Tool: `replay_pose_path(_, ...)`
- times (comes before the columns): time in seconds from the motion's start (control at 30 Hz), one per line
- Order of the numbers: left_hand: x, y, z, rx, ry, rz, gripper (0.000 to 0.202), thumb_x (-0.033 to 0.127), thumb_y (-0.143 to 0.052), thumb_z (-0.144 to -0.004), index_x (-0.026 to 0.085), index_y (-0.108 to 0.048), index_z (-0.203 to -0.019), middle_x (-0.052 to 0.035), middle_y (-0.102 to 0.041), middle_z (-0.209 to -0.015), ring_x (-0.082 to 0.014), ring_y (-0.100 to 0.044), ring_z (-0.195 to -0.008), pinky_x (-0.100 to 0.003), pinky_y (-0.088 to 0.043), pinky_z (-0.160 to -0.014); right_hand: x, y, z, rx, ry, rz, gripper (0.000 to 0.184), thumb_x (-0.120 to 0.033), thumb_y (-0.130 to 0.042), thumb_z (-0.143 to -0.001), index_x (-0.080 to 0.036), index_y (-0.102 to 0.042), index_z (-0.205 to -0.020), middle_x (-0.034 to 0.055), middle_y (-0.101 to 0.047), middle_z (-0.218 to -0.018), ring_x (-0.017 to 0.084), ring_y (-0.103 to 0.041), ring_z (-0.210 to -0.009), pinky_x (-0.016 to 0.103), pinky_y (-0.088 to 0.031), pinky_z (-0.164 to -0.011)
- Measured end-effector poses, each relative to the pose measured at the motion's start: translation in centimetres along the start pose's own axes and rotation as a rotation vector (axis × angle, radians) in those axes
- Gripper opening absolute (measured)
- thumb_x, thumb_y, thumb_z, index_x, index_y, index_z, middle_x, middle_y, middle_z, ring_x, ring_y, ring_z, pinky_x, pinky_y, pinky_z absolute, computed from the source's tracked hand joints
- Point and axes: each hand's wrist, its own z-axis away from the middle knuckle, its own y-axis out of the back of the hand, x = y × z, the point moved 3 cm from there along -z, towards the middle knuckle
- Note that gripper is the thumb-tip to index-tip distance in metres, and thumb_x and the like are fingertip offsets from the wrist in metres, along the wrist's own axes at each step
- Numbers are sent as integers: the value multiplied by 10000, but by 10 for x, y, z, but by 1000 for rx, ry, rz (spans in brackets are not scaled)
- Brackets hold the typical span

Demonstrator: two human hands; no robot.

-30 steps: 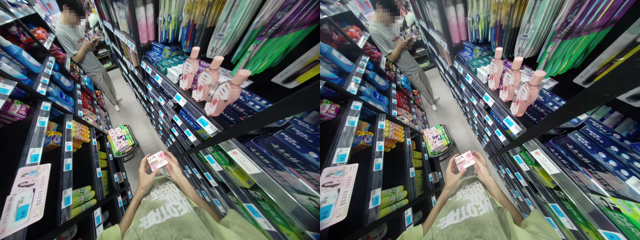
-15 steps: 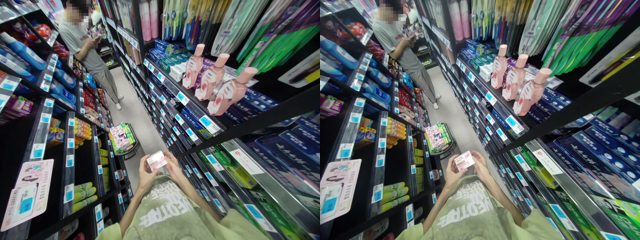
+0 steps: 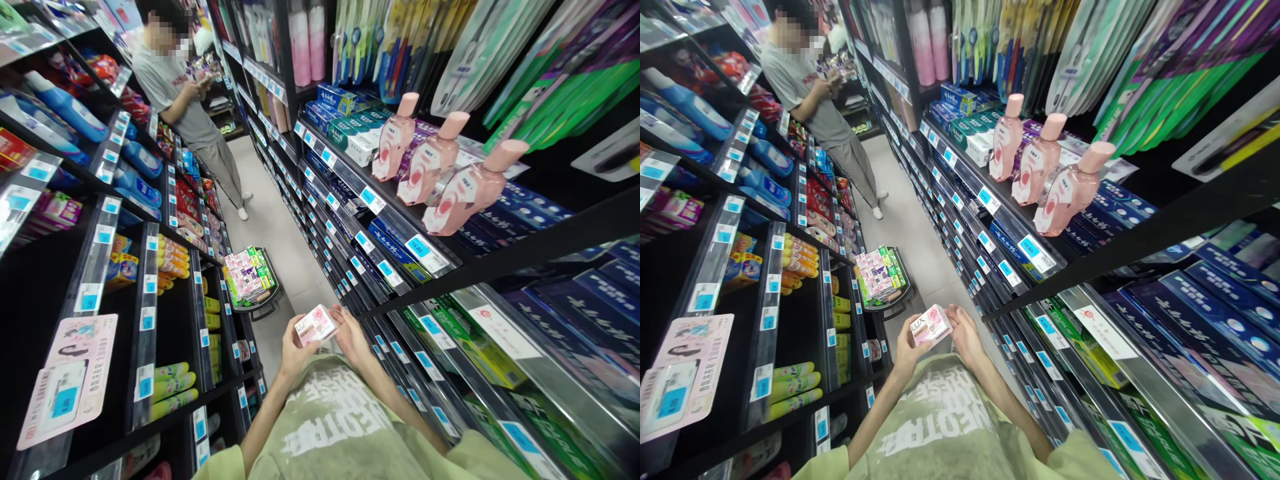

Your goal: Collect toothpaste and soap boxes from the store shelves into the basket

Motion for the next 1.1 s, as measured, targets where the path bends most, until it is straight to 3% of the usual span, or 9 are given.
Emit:
replay_pose_path(0.2, -11, 6, 6, 129, 352, 643, 539, 600, -781, -696, 193, -722, -1044, -88, -753, -1042, -191, -716, -882, -302, -593, -826, 3, 2, 2, -48, -119, 10, 347, -457, -776, -801, -213, -724, -1044, 55, -774, -953, 179, -647, -734, 318, -498, -695)
replay_pose_path(0.37, 1, 3, 11, 101, 448, 989, 510, 597, -760, -741, 159, -735, -1002, -86, -747, -950, -172, -712, -830, -282, -600, -787, 6, 9, 2, -30, -175, 40, 353, -443, -792, -780, -241, -736, -1065, 43, -770, -980, 179, -652, -783, 309, -511, -727)
replay_pose_path(0.67, 6, 2, 10, 69, 486, 1234, 459, 478, -732, -816, 103, -678, -1075, -101, -711, -980, -158, -708, -854, -237, -589, -775, 6, 8, -2, -26, -217, 88, 403, -434, -851, -723, -244, -739, -1060, 45, -763, -977, 175, -651, -801, 289, -528, -713)
replay_pose_path(0.93, 7, 10, -2, 156, 411, 1315, 388, 441, -654, -889, 114, -658, -1099, -116, -703, -993, -153, -709, -885, -230, -588, -805, 5, -1, -11, -42, -226, 119, 411, -435, -863, -714, -243, -736, -1055, 41, -764, -967, 168, -653, -789, 266, -533, -681)
replay_pose_path(1.1, 15, 8, -4, 166, 437, 1418, 430, 448, -573, -937, 74, -628, -1142, -128, -697, -968, -153, -701, -861, -223, -587, -786, 4, -7, -17, -67, -229, 142, 394, -426, -854, -737, -239, -732, -1062, 36, -766, -959, 155, -661, -797, 245, -540, -691)
